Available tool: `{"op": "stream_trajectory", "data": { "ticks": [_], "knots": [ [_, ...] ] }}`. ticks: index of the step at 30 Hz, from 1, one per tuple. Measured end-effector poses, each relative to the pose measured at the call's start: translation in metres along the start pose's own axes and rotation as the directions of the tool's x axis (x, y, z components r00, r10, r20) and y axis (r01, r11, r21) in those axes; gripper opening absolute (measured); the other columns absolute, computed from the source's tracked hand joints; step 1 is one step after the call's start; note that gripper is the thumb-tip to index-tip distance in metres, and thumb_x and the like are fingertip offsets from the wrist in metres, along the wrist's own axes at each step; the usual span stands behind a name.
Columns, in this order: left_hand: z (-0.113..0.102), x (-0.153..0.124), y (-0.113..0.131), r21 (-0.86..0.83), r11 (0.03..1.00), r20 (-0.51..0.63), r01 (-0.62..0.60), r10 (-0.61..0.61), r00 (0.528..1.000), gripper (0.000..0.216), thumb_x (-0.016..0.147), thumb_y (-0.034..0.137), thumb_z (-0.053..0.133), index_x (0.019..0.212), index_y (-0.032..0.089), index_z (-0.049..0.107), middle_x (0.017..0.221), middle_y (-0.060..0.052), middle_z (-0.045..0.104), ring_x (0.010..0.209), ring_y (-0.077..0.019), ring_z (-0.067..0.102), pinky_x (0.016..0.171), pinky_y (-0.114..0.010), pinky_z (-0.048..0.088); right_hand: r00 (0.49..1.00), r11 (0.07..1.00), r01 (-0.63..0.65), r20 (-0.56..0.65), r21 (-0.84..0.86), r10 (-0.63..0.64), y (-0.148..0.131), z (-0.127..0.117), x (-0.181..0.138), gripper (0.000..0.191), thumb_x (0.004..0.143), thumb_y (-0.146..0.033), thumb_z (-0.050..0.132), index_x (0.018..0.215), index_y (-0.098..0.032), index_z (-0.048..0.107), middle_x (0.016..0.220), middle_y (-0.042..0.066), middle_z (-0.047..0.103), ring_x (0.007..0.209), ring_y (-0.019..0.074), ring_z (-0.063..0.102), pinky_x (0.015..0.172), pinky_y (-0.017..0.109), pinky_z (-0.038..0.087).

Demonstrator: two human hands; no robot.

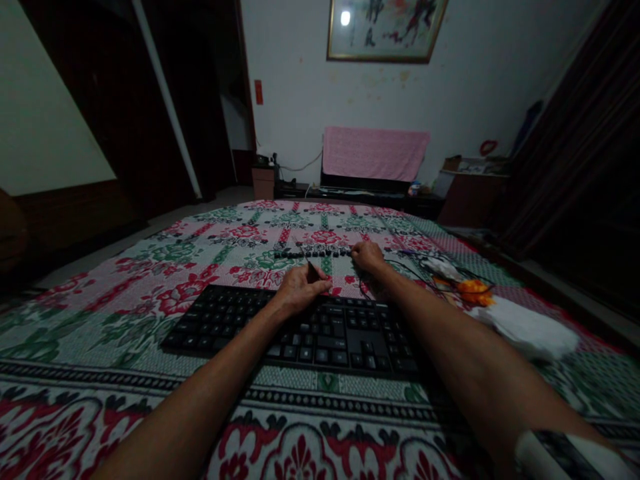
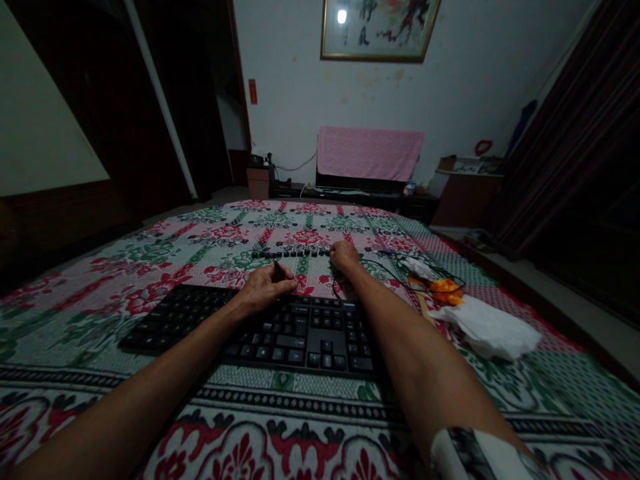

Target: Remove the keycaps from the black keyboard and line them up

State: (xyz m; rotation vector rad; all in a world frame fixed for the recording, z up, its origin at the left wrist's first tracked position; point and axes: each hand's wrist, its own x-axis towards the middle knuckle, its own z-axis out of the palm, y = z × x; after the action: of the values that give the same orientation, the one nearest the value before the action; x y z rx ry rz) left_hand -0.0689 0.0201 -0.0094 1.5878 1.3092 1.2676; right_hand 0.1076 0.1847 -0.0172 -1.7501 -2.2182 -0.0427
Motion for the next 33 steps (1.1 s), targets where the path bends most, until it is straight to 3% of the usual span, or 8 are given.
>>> {"op": "stream_trajectory", "data": {
  "ticks": [11, 15, 18, 24, 33],
  "knots": [
    [0.001, 0.002, -0.005, -0.008, 1.0, -0.002, -0.005, 0.005, 1.0, 0.019, 0.062, 0.029, 0.065, 0.073, 0.016, 0.056, 0.066, 0.001, 0.061, 0.06, -0.0129, 0.058, 0.06, -0.025, 0.044, 1.0, 1.0, 0.016, 0.015, 0.005, -0.016, 0.001, 0.0, -0.001, 0.032, 0.075, -0.018, 0.045, 0.095, -0.019, 0.07, 0.096, 0.009, 0.068, 0.092, 0.0203, 0.06, 0.078, 0.026, 0.043],
    [0.001, 0.001, -0.003, 0.003, 1.0, 0.0, 0.0, 0.0, 1.0, 0.018, 0.062, 0.028, 0.064, 0.073, 0.016, 0.056, 0.065, 0.001, 0.061, 0.06, -0.0127, 0.058, 0.061, -0.025, 0.044, 0.998, 0.999, 0.026, -0.053, 0.025, -0.025, -0.003, -0.001, -0.003, 0.037, 0.075, -0.018, 0.044, 0.106, -0.02, 0.065, 0.102, 0.009, 0.065, 0.096, 0.0207, 0.058, 0.082, 0.028, 0.042],
    [0.0, 0.0, 0.0, 0.007, 1.0, 0.006, 0.0, 0.0, 1.0, 0.017, 0.062, 0.027, 0.064, 0.072, 0.016, 0.056, 0.065, 0.001, 0.061, 0.06, -0.0124, 0.058, 0.06, -0.024, 0.044, 0.99, 0.994, 0.104, -0.101, 0.031, -0.101, -0.012, -0.002, -0.005, 0.037, 0.076, -0.021, 0.045, 0.11, -0.023, 0.062, 0.109, 0.009, 0.06, 0.104, 0.0215, 0.053, 0.087, 0.031, 0.04],
    [-0.001, -0.002, 0.006, -0.004, 1.0, 0.006, 0.022, -0.022, 1.0, 0.015, 0.062, 0.026, 0.064, 0.071, 0.017, 0.055, 0.064, 0.002, 0.061, 0.06, -0.0124, 0.058, 0.059, -0.024, 0.044, 0.982, 0.982, 0.187, -0.027, -0.008, -0.187, -0.029, -0.003, -0.009, 0.029, 0.077, -0.029, 0.05, 0.102, -0.027, 0.064, 0.113, 0.007, 0.056, 0.106, 0.0262, 0.048, 0.089, 0.044, 0.035],
    [-0.002, -0.001, 0.002, 0.113, 0.993, -0.011, -0.023, 0.025, 1.0, 0.017, 0.064, 0.029, 0.063, 0.074, 0.016, 0.058, 0.069, -0.001, 0.064, 0.066, -0.0141, 0.059, 0.061, -0.025, 0.045, 0.991, 0.991, 0.135, -0.012, -0.001, -0.135, -0.034, -0.003, -0.009, 0.026, 0.078, -0.027, 0.049, 0.098, -0.027, 0.066, 0.111, 0.006, 0.057, 0.105, 0.0247, 0.048, 0.091, 0.044, 0.031]
  ]
}}
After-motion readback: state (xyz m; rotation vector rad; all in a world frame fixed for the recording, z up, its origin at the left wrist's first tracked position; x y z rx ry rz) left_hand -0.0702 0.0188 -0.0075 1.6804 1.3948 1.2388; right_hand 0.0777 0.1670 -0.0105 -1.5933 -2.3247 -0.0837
